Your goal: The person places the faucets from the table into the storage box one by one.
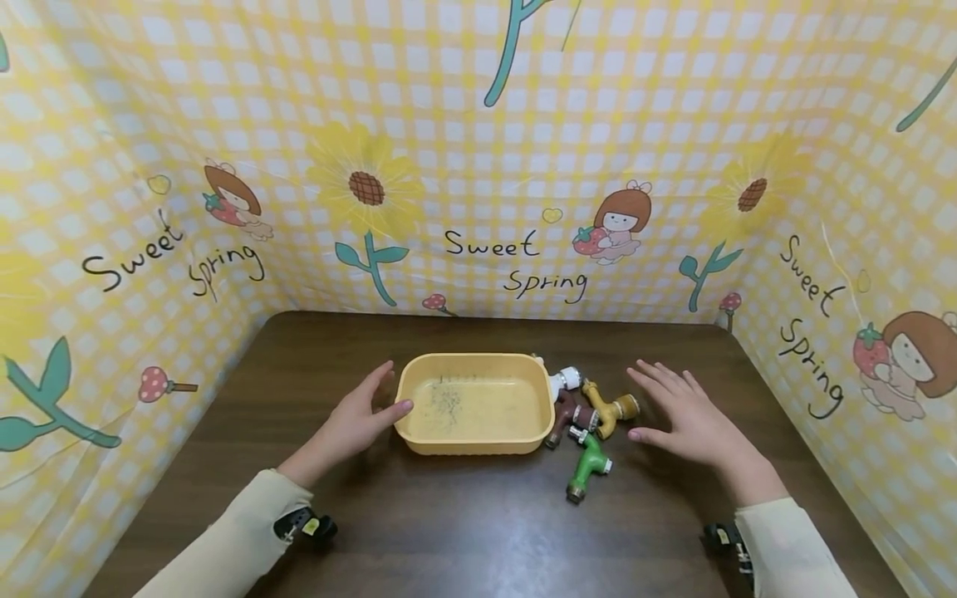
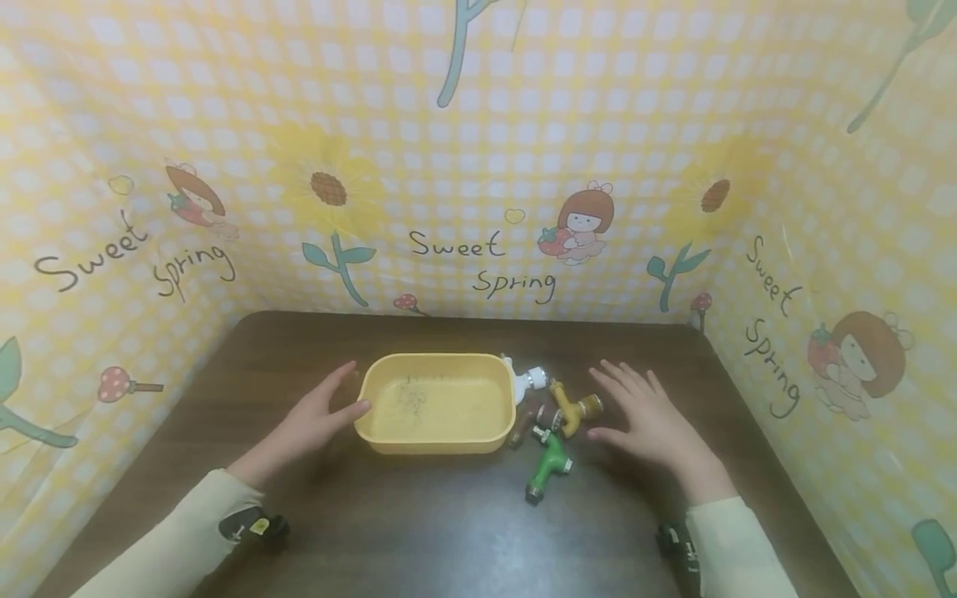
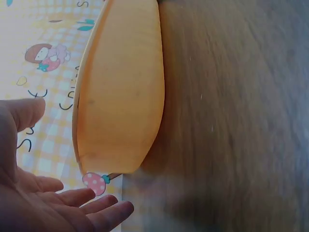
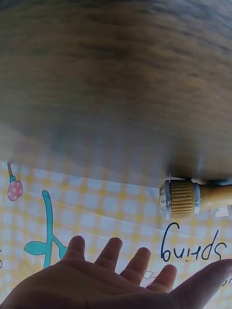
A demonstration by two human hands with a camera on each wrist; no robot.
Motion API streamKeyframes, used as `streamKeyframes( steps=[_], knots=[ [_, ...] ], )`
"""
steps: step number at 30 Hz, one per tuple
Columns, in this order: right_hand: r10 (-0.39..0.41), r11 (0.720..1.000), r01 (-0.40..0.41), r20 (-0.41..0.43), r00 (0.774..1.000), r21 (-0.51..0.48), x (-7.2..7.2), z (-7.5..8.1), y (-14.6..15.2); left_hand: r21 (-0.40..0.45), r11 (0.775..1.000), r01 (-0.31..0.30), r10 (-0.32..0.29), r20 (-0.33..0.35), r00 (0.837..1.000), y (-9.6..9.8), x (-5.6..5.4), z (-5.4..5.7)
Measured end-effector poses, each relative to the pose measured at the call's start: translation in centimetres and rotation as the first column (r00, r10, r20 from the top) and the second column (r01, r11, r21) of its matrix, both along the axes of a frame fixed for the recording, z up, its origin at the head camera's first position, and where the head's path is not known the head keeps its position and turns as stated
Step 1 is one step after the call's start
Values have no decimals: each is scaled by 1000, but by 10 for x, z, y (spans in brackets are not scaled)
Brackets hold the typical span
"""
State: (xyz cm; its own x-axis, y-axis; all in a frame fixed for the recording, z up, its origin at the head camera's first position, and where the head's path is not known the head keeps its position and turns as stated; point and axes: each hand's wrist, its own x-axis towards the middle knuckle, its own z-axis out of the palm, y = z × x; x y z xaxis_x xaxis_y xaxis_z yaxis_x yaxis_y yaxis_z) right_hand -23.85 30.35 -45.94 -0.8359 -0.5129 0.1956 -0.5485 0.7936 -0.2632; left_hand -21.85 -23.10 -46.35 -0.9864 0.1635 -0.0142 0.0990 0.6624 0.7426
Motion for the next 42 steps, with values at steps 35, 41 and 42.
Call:
streamKeyframes(
  steps=[35,41,42],
  knots=[
    [12,990,6,127,992,-142,-12,-12,6,333,925,-186,121,207,971,19,-8,-8],
    [29,985,-6,136,990,-172,-13,-14,7,381,904,-196,116,223,968,20,-9,-11],
    [28,984,-2,142,989,-179,-13,-14,7,384,902,-198,117,226,967,20,-9,-11]
  ],
)
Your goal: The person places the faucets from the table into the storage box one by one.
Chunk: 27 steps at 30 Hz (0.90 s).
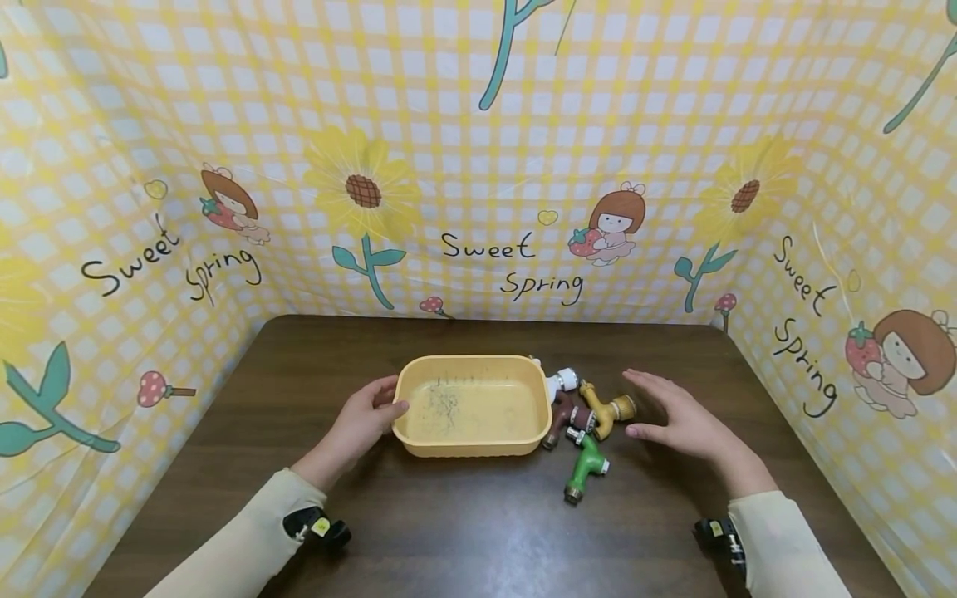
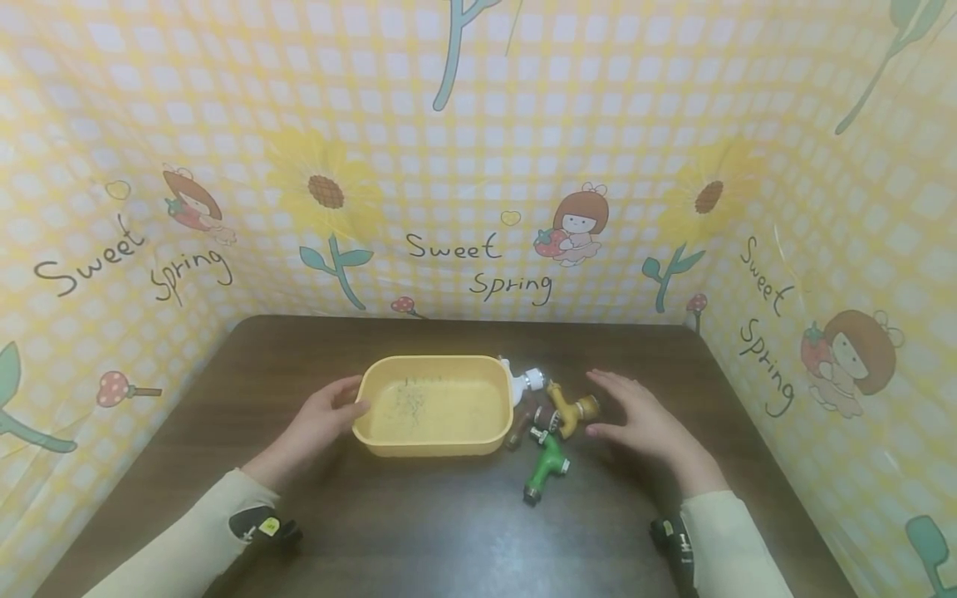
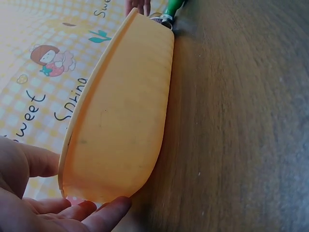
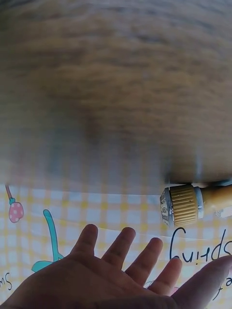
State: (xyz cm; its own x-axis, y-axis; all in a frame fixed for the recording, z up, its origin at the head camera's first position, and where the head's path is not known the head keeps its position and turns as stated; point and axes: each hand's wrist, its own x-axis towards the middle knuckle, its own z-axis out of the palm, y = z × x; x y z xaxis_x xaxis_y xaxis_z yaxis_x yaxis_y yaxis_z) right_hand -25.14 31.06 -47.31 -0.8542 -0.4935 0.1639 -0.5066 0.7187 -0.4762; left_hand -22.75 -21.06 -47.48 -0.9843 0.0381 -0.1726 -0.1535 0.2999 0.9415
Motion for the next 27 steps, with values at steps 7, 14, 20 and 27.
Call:
streamKeyframes(
  steps=[7,14,20,27],
  knots=[
    [-28,999,29,61,998,-26,1,-2,-1,-23,1000,-8,8,7,1000,0,-1,-2],
    [-29,999,31,74,997,-32,-2,-4,-2,-9,1000,-22,23,29,999,0,-3,-3],
    [-28,998,33,115,993,-47,-4,-5,-2,12,1000,-26,26,29,999,0,-3,-3],
    [-36,997,47,165,986,-60,-7,-6,-5,22,1000,-18,17,20,1000,0,-2,-4]
  ],
)
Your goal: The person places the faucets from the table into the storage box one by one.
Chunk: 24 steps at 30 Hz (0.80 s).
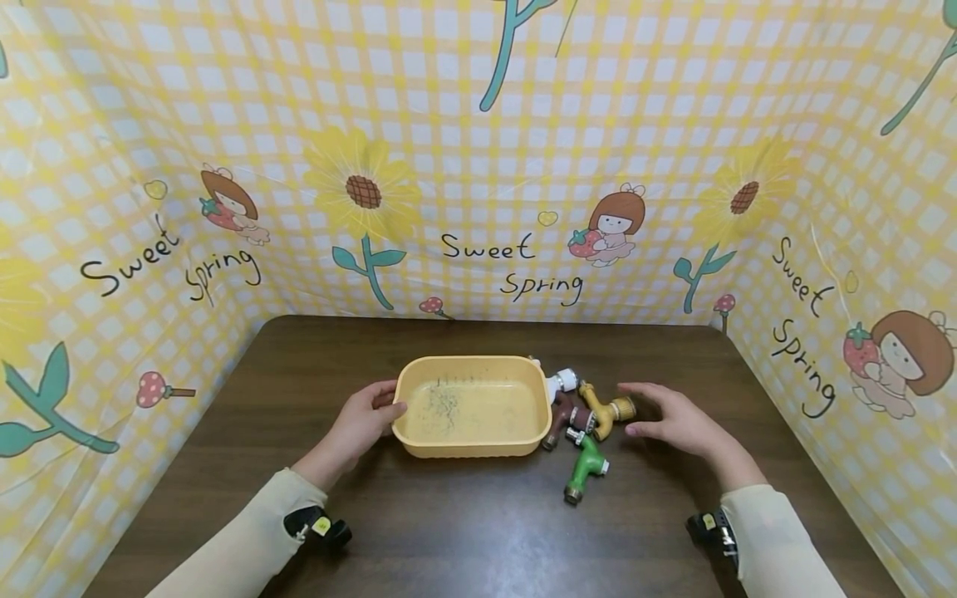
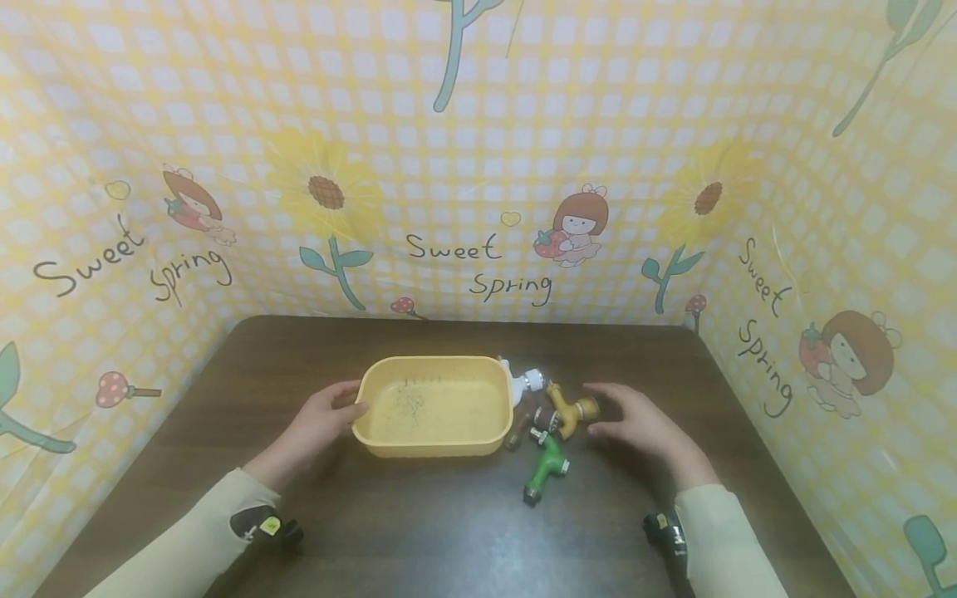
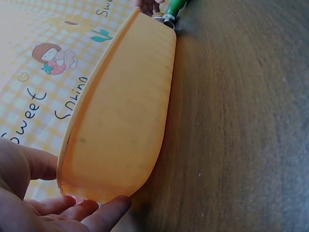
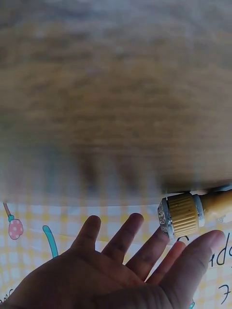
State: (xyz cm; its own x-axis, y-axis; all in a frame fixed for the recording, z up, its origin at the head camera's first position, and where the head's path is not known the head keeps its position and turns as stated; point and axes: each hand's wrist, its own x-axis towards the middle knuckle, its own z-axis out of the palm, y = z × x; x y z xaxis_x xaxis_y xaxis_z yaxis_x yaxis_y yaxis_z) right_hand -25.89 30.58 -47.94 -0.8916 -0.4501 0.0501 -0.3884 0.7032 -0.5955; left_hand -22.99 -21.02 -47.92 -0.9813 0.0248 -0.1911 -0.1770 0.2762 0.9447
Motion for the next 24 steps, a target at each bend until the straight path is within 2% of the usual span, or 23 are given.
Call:
streamKeyframes(
  steps=[12,24],
  knots=[
    [-39,999,39,46,998,-6,-9,-6,3,5,1000,-2,2,-8,1000,-1,1,0],
    [-26,999,23,57,998,45,-18,-8,5,6,1000,-9,9,9,1000,-2,0,1]
  ],
)
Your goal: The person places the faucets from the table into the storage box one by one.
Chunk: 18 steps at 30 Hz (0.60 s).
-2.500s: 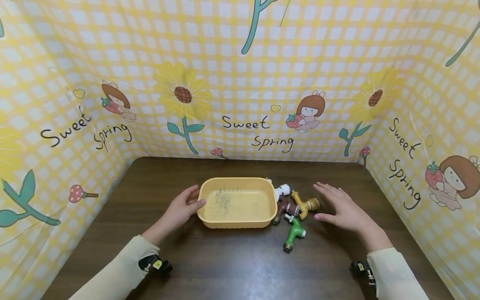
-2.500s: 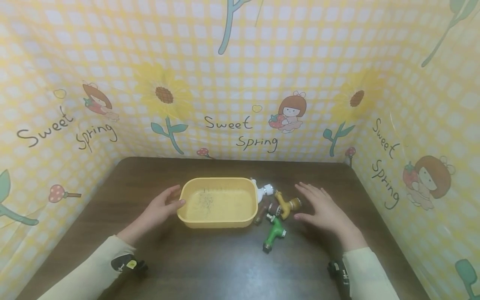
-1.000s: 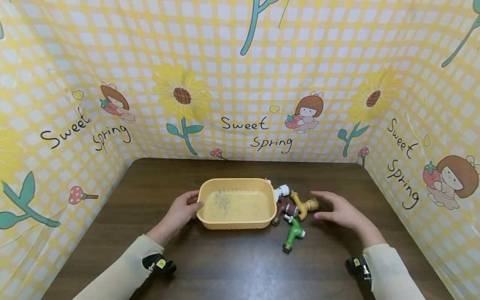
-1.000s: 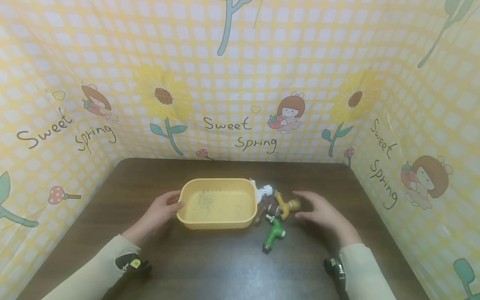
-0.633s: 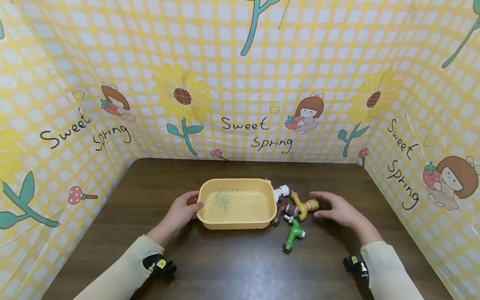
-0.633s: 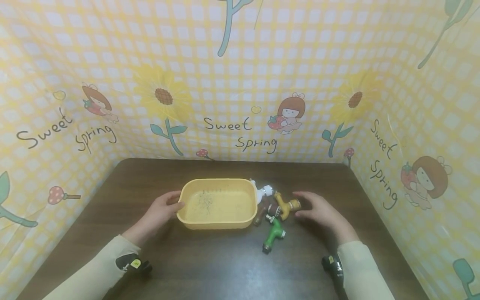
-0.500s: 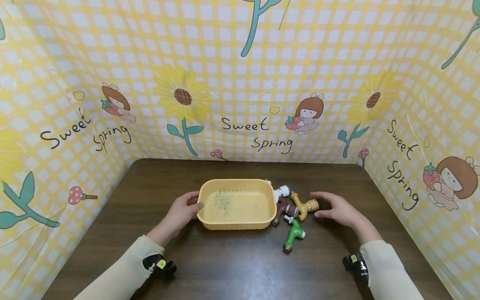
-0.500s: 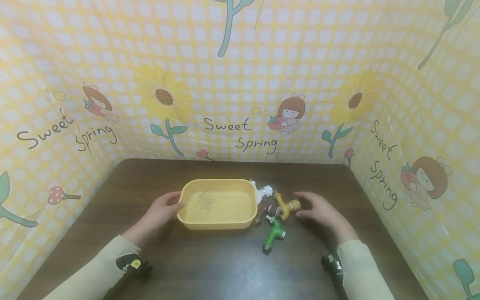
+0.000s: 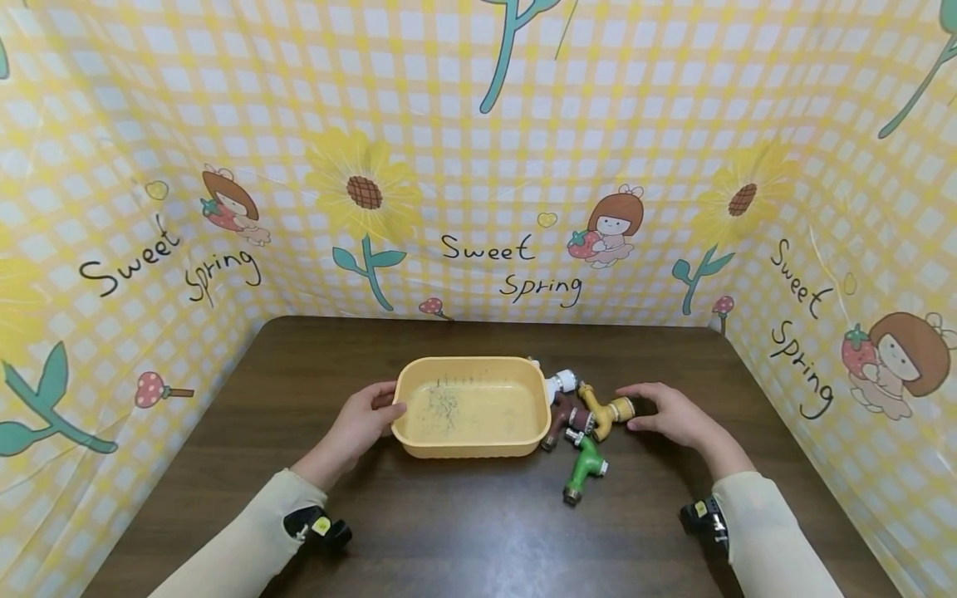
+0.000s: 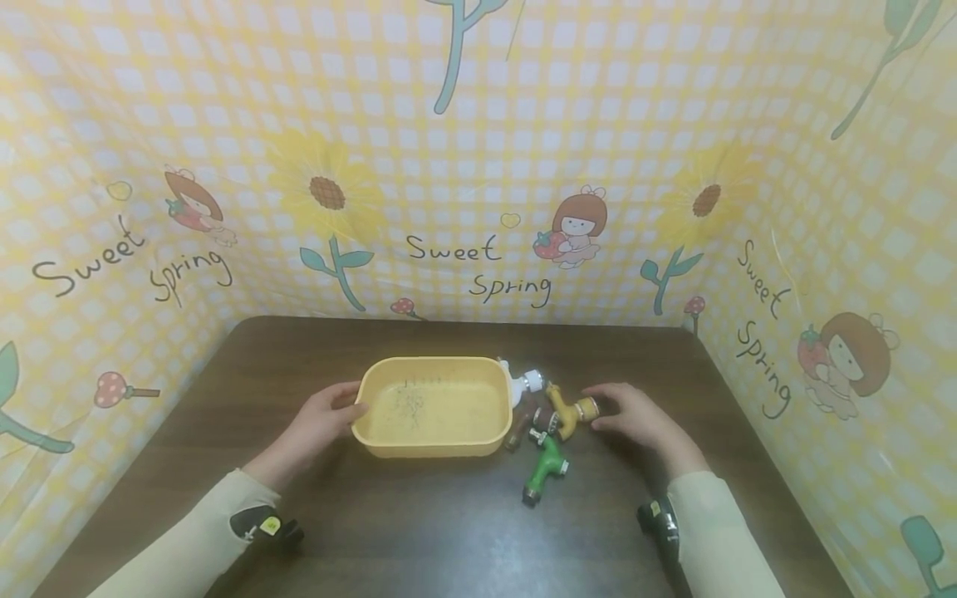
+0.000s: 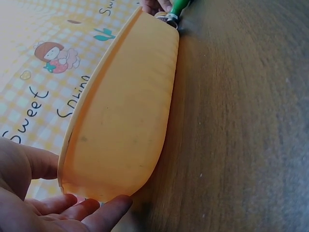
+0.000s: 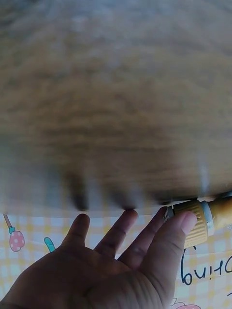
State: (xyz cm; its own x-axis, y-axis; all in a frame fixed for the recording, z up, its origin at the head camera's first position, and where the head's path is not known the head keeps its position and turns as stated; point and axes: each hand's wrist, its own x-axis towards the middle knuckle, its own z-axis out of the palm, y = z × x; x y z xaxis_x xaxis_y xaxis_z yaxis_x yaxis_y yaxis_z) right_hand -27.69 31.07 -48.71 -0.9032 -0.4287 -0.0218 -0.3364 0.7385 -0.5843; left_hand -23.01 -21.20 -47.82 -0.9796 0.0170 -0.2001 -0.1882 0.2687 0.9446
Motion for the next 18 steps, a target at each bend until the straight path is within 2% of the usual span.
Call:
streamKeyframes(
  steps=[18],
  knots=[
    [-74,997,74,-14,997,12,0,1,0,32,999,2,-1,-11,1000,2,3,3]
  ],
)
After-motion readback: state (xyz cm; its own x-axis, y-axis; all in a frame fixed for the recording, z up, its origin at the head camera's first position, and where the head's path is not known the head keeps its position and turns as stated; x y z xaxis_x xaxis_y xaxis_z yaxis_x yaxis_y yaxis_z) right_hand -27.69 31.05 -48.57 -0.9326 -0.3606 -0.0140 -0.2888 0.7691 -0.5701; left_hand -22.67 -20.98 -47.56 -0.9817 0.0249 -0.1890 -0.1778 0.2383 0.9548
